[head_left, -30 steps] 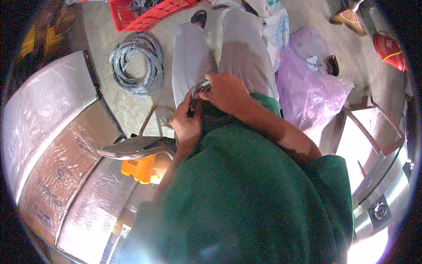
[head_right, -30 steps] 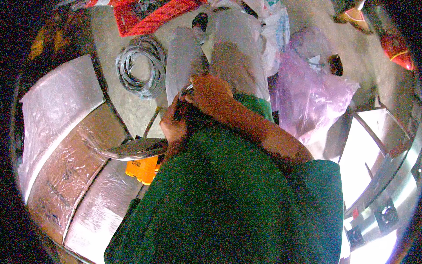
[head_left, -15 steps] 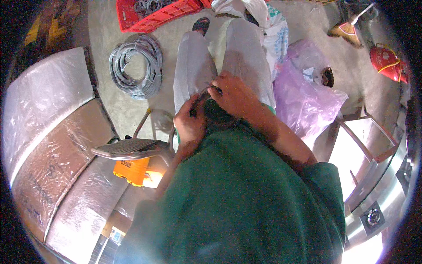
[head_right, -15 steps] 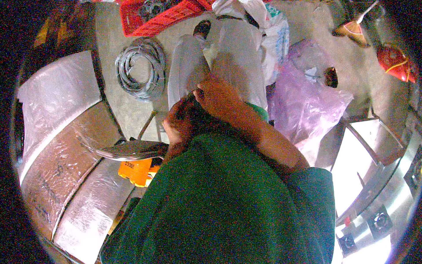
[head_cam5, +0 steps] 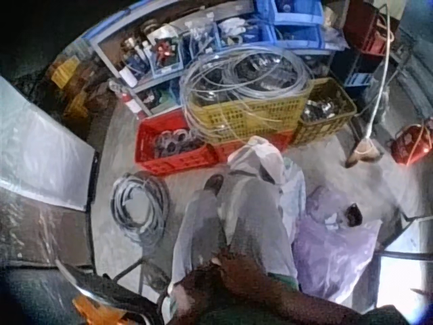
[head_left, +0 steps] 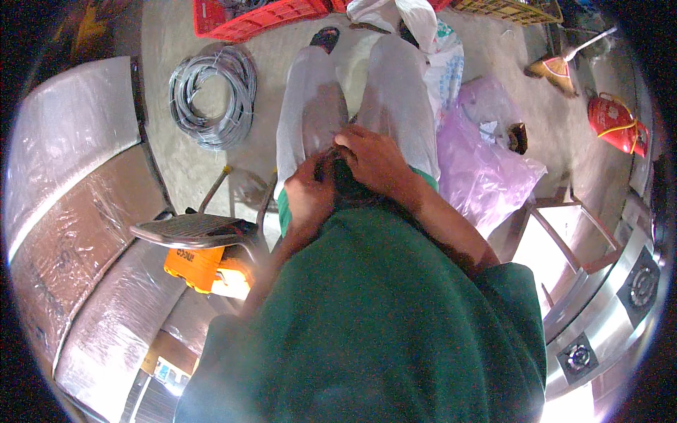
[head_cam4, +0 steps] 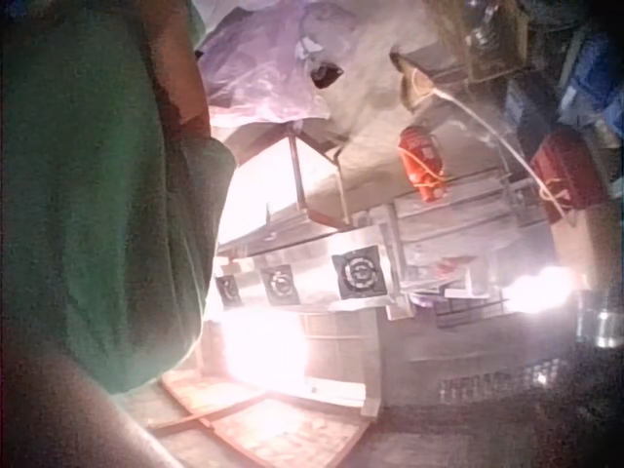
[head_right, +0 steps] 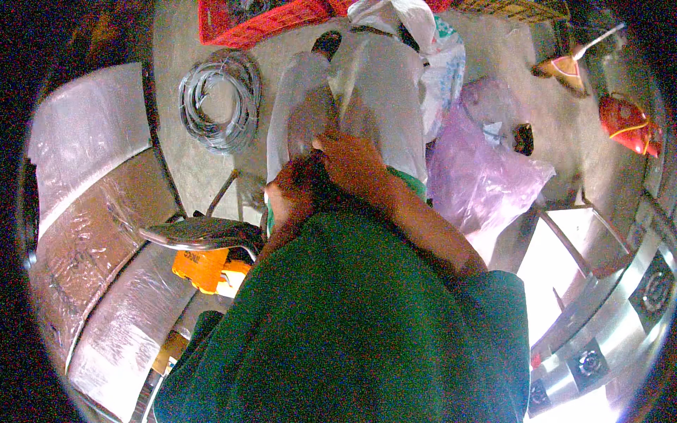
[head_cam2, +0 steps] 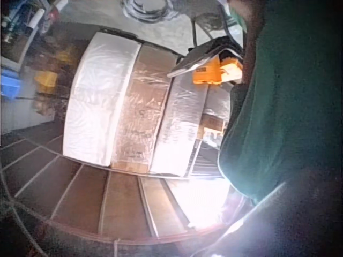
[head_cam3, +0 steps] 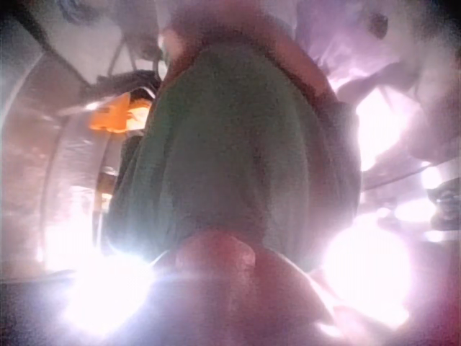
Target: The person repeatedly coils a length of thin metal wire by hand into a compact loop and places the finished coil into a yellow basket. The person handles the wire directly without tools, forming multiple coils and stacking them in the basket.
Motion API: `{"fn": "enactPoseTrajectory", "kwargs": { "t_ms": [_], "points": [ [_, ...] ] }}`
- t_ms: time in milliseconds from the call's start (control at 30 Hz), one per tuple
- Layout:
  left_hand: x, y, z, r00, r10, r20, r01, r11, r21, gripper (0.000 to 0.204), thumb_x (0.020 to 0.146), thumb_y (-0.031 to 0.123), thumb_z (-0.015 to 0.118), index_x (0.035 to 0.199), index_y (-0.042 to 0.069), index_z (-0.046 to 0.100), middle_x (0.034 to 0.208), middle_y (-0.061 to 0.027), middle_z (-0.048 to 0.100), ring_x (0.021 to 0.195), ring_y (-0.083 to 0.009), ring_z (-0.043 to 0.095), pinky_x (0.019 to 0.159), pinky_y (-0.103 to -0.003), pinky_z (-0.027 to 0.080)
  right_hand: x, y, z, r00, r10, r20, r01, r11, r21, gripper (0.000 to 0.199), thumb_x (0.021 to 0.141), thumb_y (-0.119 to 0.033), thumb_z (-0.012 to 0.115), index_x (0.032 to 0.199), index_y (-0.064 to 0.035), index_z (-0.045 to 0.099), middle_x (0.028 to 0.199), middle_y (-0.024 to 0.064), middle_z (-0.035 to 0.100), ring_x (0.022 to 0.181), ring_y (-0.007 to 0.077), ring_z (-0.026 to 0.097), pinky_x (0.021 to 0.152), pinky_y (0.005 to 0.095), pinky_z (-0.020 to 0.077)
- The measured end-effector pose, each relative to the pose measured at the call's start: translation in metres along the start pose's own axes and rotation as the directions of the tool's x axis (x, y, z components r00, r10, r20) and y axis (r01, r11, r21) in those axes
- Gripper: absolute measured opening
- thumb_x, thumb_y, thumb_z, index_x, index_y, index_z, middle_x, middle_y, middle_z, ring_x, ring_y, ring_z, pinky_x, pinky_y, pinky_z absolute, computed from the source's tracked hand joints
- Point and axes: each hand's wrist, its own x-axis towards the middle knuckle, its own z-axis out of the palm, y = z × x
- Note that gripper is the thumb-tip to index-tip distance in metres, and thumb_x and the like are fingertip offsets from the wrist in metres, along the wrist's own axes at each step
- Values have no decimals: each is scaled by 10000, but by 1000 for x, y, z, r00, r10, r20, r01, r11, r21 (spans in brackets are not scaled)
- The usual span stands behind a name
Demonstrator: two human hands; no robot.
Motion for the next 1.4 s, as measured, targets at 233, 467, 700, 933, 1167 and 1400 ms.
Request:
{"fn": "enactPoseTrajectory", "kwargs": {
  "t_ms": [233,467,700,933,1167,1400],
  "points": [
    [-8,-3,-1,991,127,-40,-126,991,39,197,828,117,685,1017,60,686,906,-160,705,782,-343,695,673,-417,554,-7,10,-1,997,-67,34,67,998,7,215,874,-160,582,1064,-59,582,1049,200,619,946,411,620,805,483,516],
    [-9,4,-6,979,194,-58,-193,981,29,229,795,85,698,1021,71,660,888,-148,690,753,-336,687,671,-415,562,-7,8,-4,962,-242,-126,244,970,-5,291,812,-62,645,1083,-23,546,1099,197,581,994,419,593,864,470,518],
    [-5,5,-7,927,358,-111,-358,934,19,237,793,55,692,1025,32,651,972,-147,689,849,-324,685,720,-404,572,-2,-2,-34,961,-258,-102,272,948,165,246,805,-75,676,1032,-8,605,1057,202,609,946,389,626,796,390,527],
    [-1,4,-3,834,551,-4,-548,830,103,239,800,58,700,1025,-2,648,1018,-146,677,916,-304,665,785,-401,560,42,-13,-82,872,-5,490,6,1000,1,158,812,-144,704,891,-9,681,826,177,667,786,315,666,721,384,517],
    [6,2,2,754,653,-76,-653,757,20,277,784,62,707,1044,0,634,1044,-144,669,904,-299,654,781,-398,557,89,-33,-105,542,-148,827,356,932,-67,130,826,-125,675,907,-25,664,872,172,686,818,318,676,692,407,518],
    [1,-5,10,791,593,-153,-597,802,20,274,790,69,692,1048,4,630,1021,-150,672,859,-304,656,757,-404,553,94,-42,-113,416,-265,870,561,828,-16,182,766,-87,636,930,-9,620,849,188,667,844,377,659,737,467,521]
  ]
}}
